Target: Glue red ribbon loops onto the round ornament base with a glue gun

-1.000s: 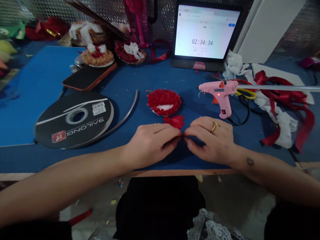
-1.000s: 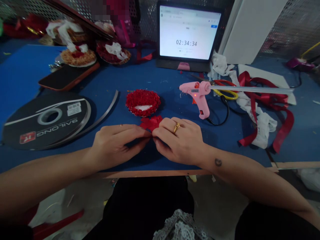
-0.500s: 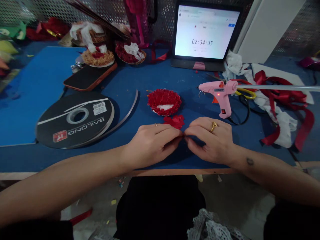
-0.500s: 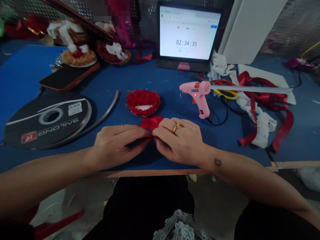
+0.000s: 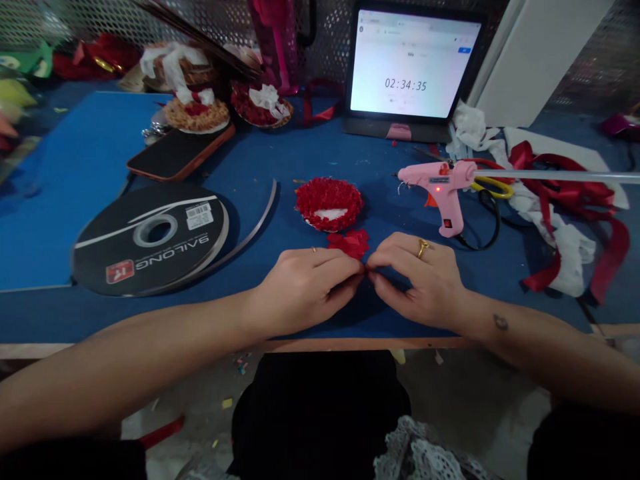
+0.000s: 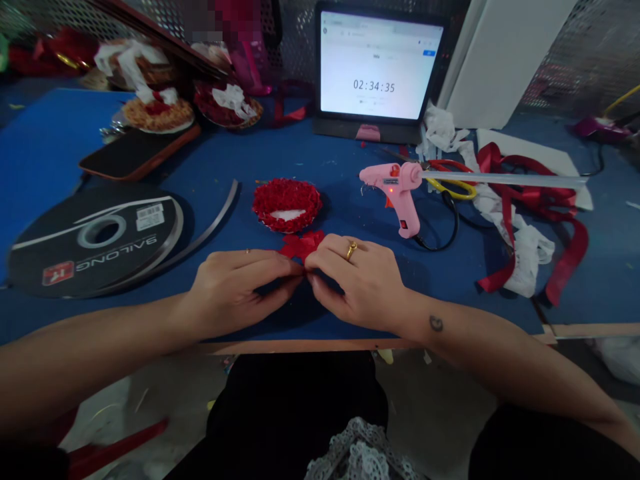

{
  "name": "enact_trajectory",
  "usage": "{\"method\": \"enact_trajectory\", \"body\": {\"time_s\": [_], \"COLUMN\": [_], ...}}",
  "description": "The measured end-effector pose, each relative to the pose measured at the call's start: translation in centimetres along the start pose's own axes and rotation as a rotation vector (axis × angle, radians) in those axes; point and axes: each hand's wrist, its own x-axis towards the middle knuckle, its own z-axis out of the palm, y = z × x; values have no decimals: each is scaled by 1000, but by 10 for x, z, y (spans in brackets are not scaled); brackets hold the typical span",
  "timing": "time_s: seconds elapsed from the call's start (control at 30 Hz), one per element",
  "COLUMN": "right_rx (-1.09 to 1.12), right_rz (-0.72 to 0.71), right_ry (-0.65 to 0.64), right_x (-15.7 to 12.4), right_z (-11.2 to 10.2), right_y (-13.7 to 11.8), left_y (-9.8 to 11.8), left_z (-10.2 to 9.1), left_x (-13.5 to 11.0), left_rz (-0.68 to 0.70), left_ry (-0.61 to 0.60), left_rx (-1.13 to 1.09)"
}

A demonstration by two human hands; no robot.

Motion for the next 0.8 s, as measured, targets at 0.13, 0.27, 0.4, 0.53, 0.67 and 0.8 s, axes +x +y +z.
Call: {"method": "enact_trajectory", "body": {"time_s": [0.13, 0.27, 0.4, 0.53, 0.67, 0.8], "right_rx": [0, -9, -49, -110, -152, -130], "right_rz": [28, 8, -14, -43, -41, -25], "right_ry": [-11, -17, -22, -29, -17, 14], "right_x": [0, 0, 0, 0, 0, -1], "right_z": [-1, -1, -1, -1, -1, -4], "right_y": [1, 2, 1, 1, 2, 3], "left_y": [-1, 0, -1, -3, -3, -2], "left_z": [0, -1, -1, 0, 0, -3], "left_x": [2, 2, 0, 0, 1, 1], "left_rz": [-38, -52, -40, -31, -9, 30], "left_ry": [16, -4, -8, -22, 8, 82], "left_rx": [-35, -42, -30, -28, 2, 26]}}
